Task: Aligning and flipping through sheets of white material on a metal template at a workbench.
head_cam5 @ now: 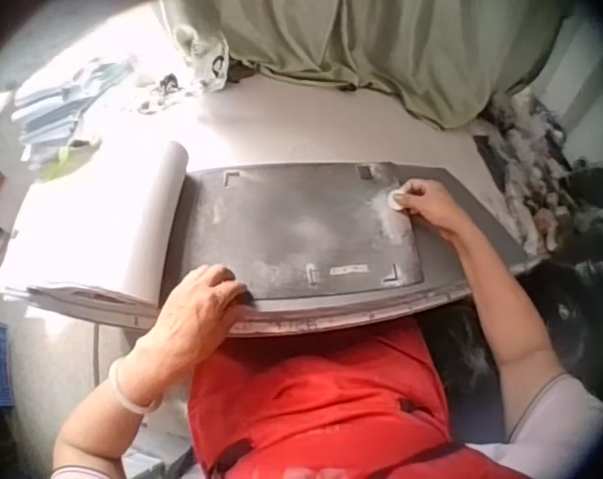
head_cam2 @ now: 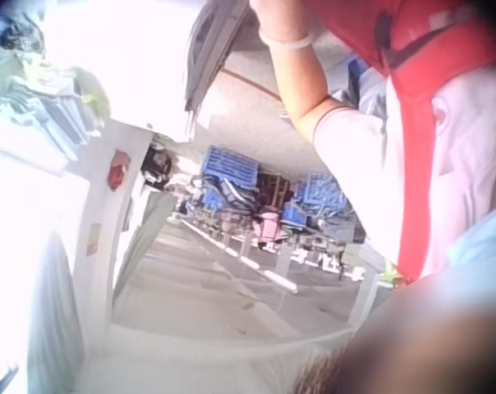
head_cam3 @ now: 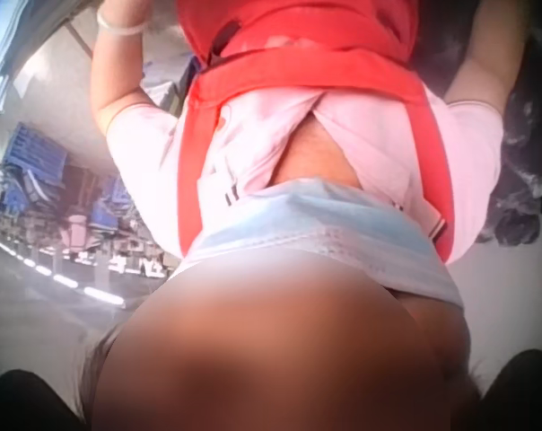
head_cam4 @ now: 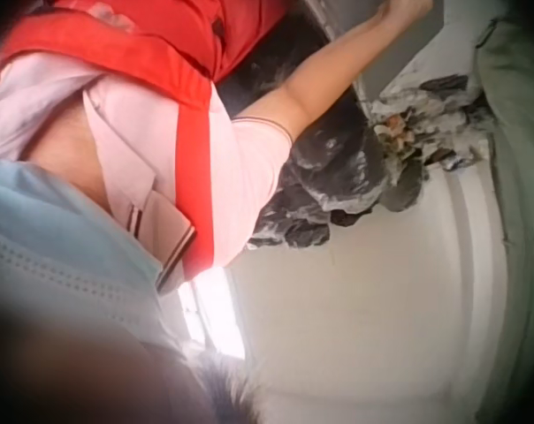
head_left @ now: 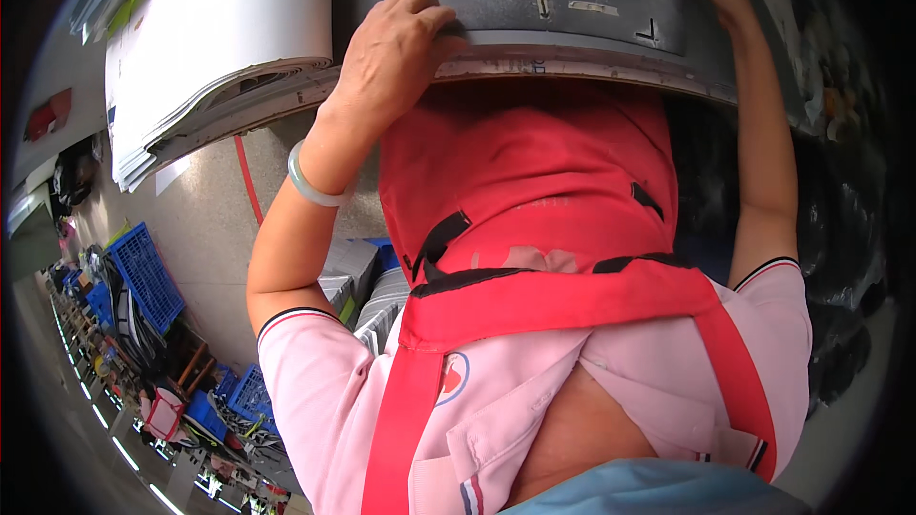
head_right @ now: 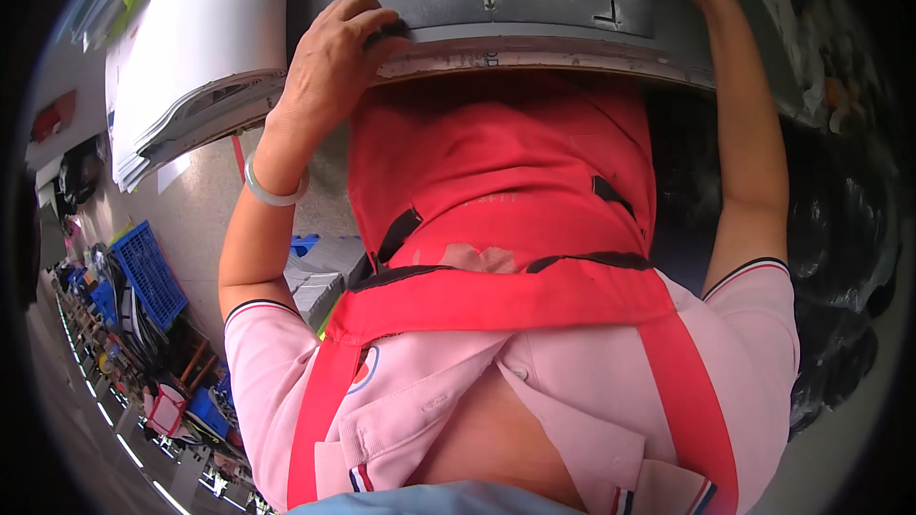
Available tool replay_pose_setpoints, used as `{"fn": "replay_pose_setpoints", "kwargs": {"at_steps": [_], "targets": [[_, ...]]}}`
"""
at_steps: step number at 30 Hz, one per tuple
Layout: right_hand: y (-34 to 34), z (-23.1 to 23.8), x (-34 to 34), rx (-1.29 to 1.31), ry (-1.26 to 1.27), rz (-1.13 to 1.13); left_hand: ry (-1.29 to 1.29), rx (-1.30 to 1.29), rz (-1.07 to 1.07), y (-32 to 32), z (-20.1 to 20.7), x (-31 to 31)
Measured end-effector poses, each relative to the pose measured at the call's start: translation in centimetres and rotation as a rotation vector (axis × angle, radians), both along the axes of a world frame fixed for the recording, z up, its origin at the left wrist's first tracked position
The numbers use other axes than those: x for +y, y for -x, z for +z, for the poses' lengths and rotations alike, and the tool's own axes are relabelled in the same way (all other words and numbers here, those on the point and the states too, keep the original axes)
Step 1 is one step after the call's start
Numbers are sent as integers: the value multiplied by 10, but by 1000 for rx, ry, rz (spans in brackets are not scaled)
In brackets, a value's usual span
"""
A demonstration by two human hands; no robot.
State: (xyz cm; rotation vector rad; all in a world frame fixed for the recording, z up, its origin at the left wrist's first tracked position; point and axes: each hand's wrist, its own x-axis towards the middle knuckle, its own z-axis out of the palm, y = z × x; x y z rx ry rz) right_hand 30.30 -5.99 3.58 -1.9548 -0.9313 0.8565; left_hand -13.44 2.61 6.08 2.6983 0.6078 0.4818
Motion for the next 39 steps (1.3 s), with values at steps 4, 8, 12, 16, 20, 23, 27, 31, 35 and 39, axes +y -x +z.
{"fn": "replay_pose_setpoints", "kwargs": {"at_steps": [4,8,12,16,20,23,27,31,35,39], "targets": [[9,5,-2,16,4,15,71,70,51,8,-8,7],[14,14,-3,49,12,28,65,22,36,9,-15,3],[16,19,-10,45,56,-2,72,6,62,9,-17,-1],[12,11,-10,44,21,19,71,8,54,10,-18,-1],[4,4,-11,32,-2,47,81,-6,55,9,-20,-1],[3,2,-12,19,10,33,65,-25,44,9,-21,-2],[9,4,-11,8,7,17,48,-57,38,10,-23,-3],[12,9,-11,-25,58,31,91,-68,41,9,-23,-3],[11,7,-12,-50,8,56,78,-66,44,5,-22,-3],[9,-4,-11,-151,-72,90,79,-57,45,4,-20,-3]]}}
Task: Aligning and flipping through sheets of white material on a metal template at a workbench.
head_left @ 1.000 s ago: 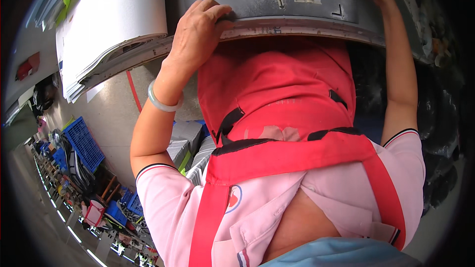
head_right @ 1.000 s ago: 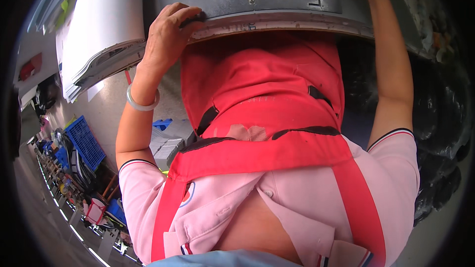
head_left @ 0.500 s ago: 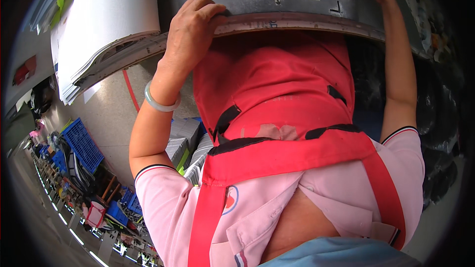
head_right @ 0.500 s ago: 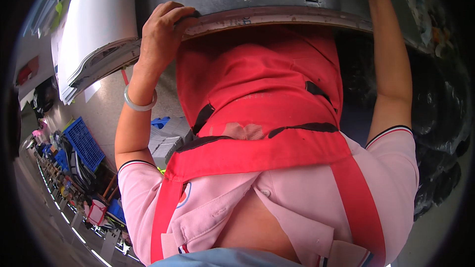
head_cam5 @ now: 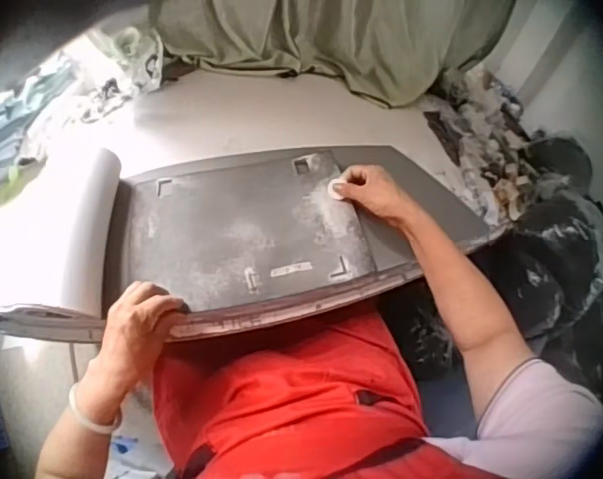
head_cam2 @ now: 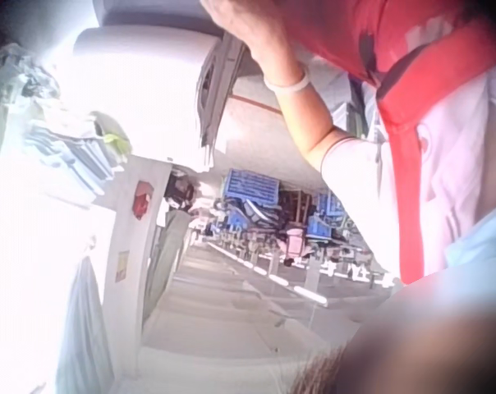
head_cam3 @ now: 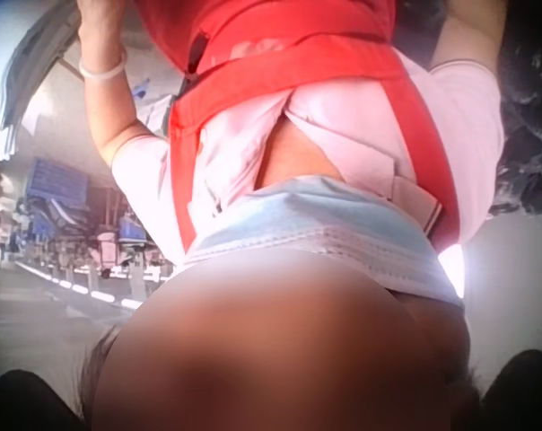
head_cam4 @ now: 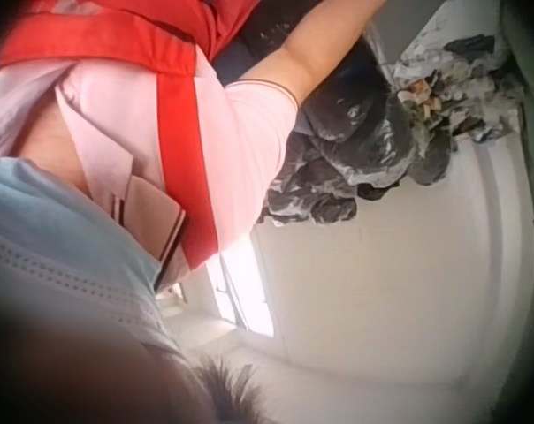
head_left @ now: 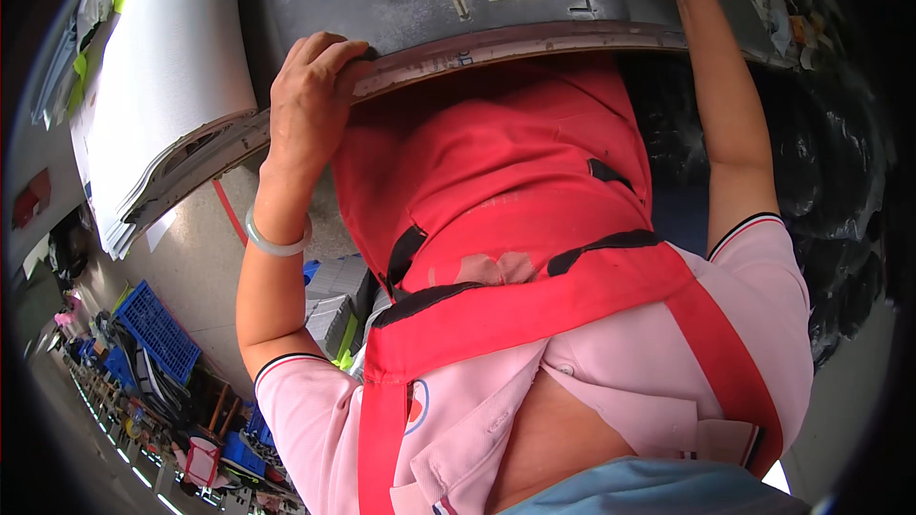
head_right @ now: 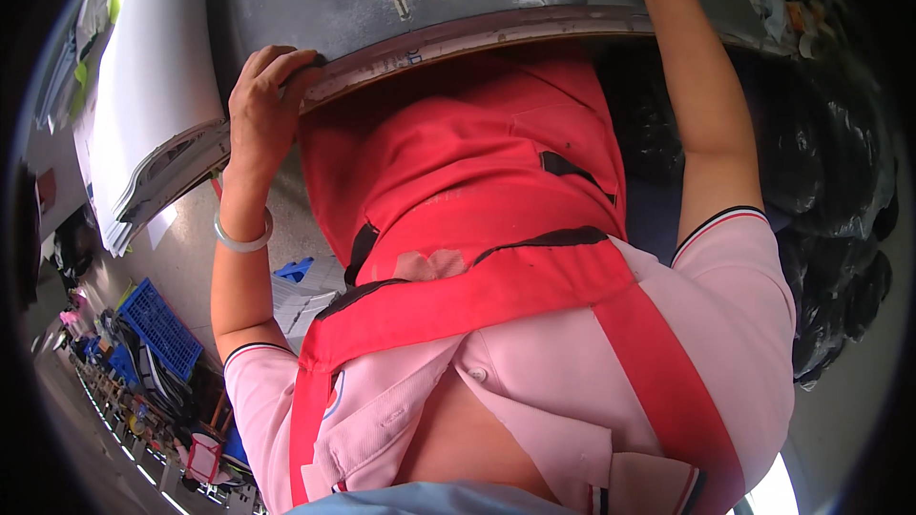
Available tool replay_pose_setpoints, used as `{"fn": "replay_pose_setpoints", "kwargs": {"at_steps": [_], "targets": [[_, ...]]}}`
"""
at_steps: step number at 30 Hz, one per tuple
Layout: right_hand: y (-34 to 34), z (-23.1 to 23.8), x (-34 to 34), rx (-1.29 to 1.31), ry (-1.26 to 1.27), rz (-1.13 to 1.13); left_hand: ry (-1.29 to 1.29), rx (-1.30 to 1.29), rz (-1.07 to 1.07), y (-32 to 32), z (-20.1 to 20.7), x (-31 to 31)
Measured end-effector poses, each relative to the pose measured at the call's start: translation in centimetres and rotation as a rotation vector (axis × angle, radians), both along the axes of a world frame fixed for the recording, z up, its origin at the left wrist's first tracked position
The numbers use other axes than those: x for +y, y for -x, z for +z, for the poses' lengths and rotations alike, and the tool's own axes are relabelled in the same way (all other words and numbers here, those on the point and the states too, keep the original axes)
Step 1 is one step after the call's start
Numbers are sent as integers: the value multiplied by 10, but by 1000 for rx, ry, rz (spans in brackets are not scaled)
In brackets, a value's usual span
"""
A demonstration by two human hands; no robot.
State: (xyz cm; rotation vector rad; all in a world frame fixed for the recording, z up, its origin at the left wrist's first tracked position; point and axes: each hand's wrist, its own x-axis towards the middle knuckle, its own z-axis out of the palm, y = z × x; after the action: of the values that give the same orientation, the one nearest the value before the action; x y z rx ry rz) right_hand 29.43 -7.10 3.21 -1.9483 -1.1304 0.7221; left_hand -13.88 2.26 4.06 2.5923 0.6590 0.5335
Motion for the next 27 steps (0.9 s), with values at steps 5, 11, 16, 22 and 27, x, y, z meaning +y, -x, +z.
{"fn": "replay_pose_setpoints", "kwargs": {"at_steps": [5,11,16,22,27], "targets": [[-12,-11,-6,-123,35,-36,-26,75,-12,0,6,0],[-32,-19,-1,-177,119,79,-100,-128,-150,-73,-10,-14],[-40,-28,-2,-176,81,35,-230,-229,-56,-139,-40,-12],[-4,-10,-35,-127,-108,21,-357,-250,-4,-146,-46,-14],[67,22,-93,-226,-82,245,-215,-72,13,-145,-32,-20]]}}
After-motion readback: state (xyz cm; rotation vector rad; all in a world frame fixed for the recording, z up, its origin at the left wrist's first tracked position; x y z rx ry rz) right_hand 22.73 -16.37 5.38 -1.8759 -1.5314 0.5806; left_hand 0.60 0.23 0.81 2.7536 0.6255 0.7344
